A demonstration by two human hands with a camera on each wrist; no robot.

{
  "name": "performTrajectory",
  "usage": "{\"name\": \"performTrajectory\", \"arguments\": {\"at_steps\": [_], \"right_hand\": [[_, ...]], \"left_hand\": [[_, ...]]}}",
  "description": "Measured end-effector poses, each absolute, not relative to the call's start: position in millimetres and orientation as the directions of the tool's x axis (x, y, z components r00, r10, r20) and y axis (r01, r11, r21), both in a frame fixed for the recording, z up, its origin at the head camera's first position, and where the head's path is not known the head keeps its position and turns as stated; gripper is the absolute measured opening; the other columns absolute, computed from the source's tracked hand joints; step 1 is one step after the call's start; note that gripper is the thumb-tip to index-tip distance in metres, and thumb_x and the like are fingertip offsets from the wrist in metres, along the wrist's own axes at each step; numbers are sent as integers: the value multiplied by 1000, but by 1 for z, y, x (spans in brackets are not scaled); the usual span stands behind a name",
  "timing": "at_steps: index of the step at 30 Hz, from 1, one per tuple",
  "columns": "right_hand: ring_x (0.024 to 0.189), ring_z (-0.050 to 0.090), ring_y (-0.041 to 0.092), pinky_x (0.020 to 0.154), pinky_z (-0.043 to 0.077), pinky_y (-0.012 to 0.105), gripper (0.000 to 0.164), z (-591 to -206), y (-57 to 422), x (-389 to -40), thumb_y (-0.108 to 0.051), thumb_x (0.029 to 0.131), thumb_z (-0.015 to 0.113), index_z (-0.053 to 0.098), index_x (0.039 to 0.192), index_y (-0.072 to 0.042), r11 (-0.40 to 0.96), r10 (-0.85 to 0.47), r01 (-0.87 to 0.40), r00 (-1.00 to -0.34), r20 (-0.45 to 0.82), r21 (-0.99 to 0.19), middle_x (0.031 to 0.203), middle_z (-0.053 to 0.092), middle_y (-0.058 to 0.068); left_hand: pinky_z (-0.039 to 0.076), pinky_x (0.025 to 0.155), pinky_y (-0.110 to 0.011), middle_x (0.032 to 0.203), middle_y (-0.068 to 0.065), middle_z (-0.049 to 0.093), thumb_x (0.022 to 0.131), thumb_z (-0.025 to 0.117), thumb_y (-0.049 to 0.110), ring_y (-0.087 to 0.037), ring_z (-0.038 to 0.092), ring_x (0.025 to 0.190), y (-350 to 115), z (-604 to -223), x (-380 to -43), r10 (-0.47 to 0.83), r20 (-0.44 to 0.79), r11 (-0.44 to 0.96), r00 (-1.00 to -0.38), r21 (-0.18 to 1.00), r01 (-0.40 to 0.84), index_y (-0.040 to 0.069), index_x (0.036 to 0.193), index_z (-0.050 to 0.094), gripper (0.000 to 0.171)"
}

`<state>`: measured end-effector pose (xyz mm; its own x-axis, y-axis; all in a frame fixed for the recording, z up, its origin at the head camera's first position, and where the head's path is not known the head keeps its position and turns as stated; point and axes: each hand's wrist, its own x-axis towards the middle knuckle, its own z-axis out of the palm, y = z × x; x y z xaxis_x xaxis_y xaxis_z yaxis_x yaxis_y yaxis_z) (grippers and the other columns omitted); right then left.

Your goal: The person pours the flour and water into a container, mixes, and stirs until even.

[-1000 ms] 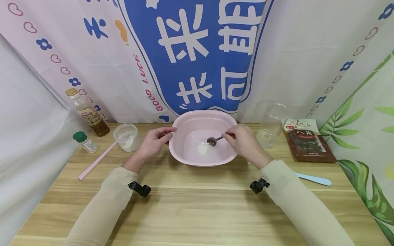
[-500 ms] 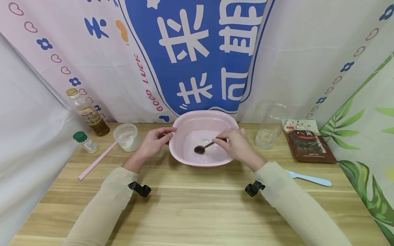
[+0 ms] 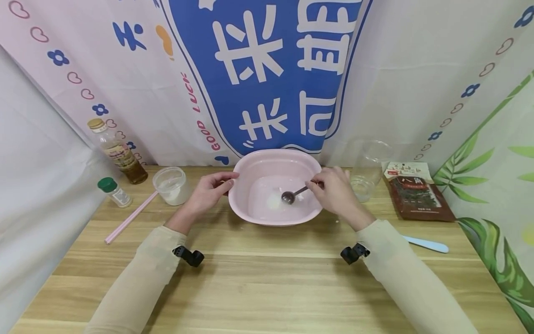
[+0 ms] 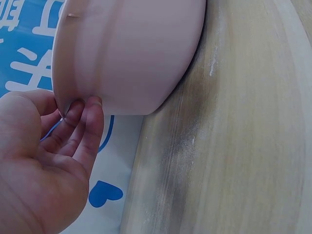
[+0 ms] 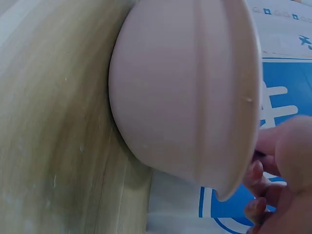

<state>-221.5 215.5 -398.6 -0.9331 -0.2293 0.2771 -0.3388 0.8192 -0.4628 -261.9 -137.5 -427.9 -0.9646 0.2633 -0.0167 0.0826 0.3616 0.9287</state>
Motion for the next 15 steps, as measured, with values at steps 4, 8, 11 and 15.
{"name": "performTrajectory", "arguments": {"at_steps": [4, 8, 11, 15], "right_hand": [[93, 51, 30, 87, 29, 43, 14, -402, 213, -218, -17, 100, 77, 83, 94, -6, 777, -283, -370, -928, 244, -508, 88, 72, 8], [97, 49, 30, 88, 27, 42, 13, -406, 203, -218, -19, 99, 78, 85, 96, -8, 746, -299, -382, -924, 238, -546, 92, 77, 7], [101, 49, 33, 91, 29, 46, 15, -408, 196, -221, -20, 100, 78, 85, 98, -6, 762, -264, -365, -929, 258, -534, 96, 77, 10], [104, 49, 35, 94, 30, 53, 20, -408, 197, -225, -20, 101, 75, 84, 103, -1, 802, -192, -318, -939, 286, -505, 102, 76, 17]], "left_hand": [[65, 93, -36, 135, -18, 72, 112, 58, 18, -25, 71, 103, -138, -428, -261, 263, -18, 362, -965, 929, 81, 8, 145, 67, 36], [65, 93, -35, 135, -18, 72, 112, 58, 18, -24, 71, 104, -138, -428, -262, 261, -18, 366, -965, 927, 82, 8, 144, 67, 35], [65, 91, -32, 135, -18, 72, 112, 58, 18, -24, 71, 103, -137, -428, -262, 261, -16, 369, -965, 925, 85, 7, 144, 68, 35], [64, 88, -29, 134, -18, 72, 112, 58, 17, -24, 71, 102, -137, -427, -261, 262, -9, 368, -965, 925, 91, 6, 143, 68, 35]]}}
